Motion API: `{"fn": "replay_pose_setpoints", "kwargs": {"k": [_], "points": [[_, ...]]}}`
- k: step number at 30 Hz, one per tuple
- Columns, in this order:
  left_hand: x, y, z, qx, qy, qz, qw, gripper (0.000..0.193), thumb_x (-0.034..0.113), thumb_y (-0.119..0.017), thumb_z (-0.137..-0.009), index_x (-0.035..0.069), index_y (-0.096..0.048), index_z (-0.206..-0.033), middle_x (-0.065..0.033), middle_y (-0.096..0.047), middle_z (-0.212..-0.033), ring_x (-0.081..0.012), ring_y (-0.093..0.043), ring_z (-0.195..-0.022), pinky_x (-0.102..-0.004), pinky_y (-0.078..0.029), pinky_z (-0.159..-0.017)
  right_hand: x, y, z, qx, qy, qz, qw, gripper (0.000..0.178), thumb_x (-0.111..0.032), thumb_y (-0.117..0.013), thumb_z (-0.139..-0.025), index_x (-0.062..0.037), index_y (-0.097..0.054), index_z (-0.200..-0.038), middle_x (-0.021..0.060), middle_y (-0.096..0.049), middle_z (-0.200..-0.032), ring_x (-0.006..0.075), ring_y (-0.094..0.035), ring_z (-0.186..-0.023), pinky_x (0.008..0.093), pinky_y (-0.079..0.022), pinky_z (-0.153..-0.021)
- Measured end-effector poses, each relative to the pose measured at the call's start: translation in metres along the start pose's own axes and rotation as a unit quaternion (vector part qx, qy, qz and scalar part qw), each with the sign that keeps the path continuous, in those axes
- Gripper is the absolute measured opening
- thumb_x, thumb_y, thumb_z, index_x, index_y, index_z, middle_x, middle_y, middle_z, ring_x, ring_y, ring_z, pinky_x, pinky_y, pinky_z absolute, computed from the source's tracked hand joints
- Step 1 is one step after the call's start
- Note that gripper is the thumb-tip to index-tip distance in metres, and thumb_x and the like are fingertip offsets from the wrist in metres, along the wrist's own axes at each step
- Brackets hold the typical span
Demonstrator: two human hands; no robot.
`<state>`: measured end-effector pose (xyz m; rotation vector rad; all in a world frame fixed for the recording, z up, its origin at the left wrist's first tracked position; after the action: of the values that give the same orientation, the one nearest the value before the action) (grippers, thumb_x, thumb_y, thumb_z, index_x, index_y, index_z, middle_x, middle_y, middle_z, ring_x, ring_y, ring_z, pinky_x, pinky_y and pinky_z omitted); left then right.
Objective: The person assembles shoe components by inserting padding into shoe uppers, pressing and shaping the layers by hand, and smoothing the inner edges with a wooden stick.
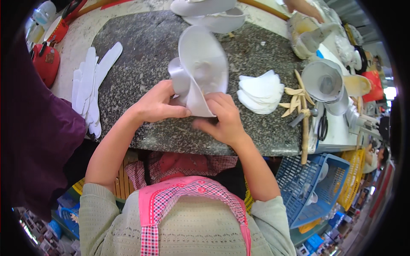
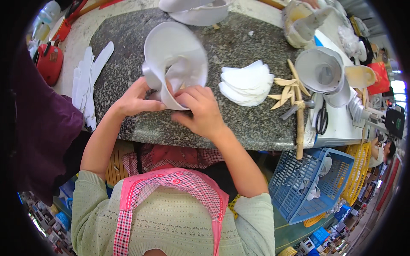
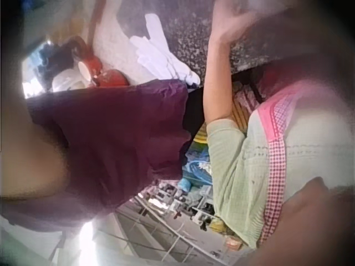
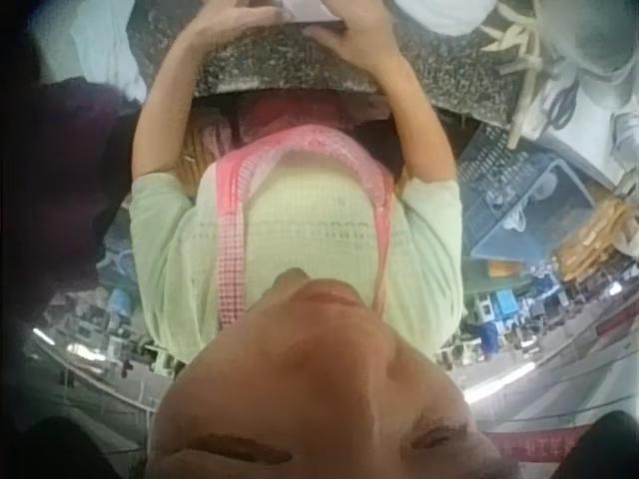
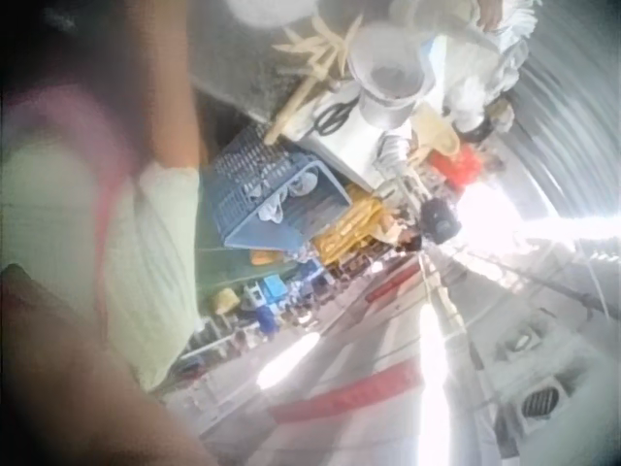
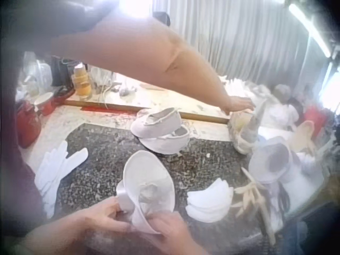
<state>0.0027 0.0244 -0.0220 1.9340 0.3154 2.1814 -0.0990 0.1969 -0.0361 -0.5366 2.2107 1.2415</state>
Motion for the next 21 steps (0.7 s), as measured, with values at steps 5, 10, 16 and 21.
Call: {"fn": "replay_pose_setpoints", "kwargs": {"k": [5, 10, 16, 21], "points": [[0.054, -0.006, 0.022, 0.076, -0.164, 0.187, 0.966, 0.046, 0.013, -0.076, -0.067, 0.0, -0.059, -0.108, -0.0096, -0.063, -0.105, -0.0139, -0.057, -0.099, -0.0299, -0.045, -0.082, -0.036, 0.02, 0.006, 0.152, -0.223, -0.373, 0.888, 0.028, -0.013, -0.073, -0.073, -0.0016, -0.063, -0.097, 0.0053, -0.064, -0.101, 0.0164, -0.06, -0.094, 0.028, -0.045, -0.08], [0.102, -0.019, 0.016, 0.144, -0.072, 0.084, 0.983, 0.033, 0.008, -0.074, -0.069, 0.002, -0.063, -0.099, -0.0074, -0.067, -0.083, -0.0106, -0.062, -0.079, -0.0281, -0.048, -0.071, -0.045, 0.035, 0.015, 0.094, -0.221, -0.654, 0.717, 0.05, -0.009, -0.074, -0.068, 0.0027, -0.054, -0.113, 0.0111, -0.061, -0.109, 0.0198, -0.059, -0.098, 0.0328, -0.048, -0.086], [0.121, -0.01, 0.011, 0.31, -0.165, -0.179, 0.919, 0.033, 0.013, -0.077, -0.068, 0.001, -0.061, -0.094, -0.0073, -0.063, -0.086, -0.0143, -0.057, -0.075, -0.0289, -0.046, -0.067, -0.07, 0.049, 0.0, 0.214, -0.221, -0.656, 0.689, 0.065, -0.013, -0.066, -0.075, 0.0026, -0.034, -0.129, 0.0138, -0.05, -0.121, 0.0271, -0.051, -0.113, 0.0412, -0.042, -0.097], [0.123, -0.046, 0.042, 0.344, -0.338, -0.288, 0.827, 0.042, 0.021, -0.08, -0.063, 0.003, -0.064, -0.097, -0.0119, -0.063, -0.091, -0.0232, -0.06, -0.077, -0.0307, -0.048, -0.067, -0.064, 0.036, 0.008, 0.221, -0.229, -0.677, 0.663, 0.062, -0.018, -0.057, -0.082, 0.001, -0.029, -0.134, 0.0159, -0.044, -0.129, 0.0293, -0.044, -0.12, 0.043, -0.035, -0.103]]}}
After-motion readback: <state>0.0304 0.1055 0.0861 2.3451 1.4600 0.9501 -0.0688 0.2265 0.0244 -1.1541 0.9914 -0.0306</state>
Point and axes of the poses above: each hand's wrist, its own z-axis away from the middle knuckle, its own y-axis out of the back of the hand, x = y × z, the point moved 2 cm from there along -z, towards the middle knuckle
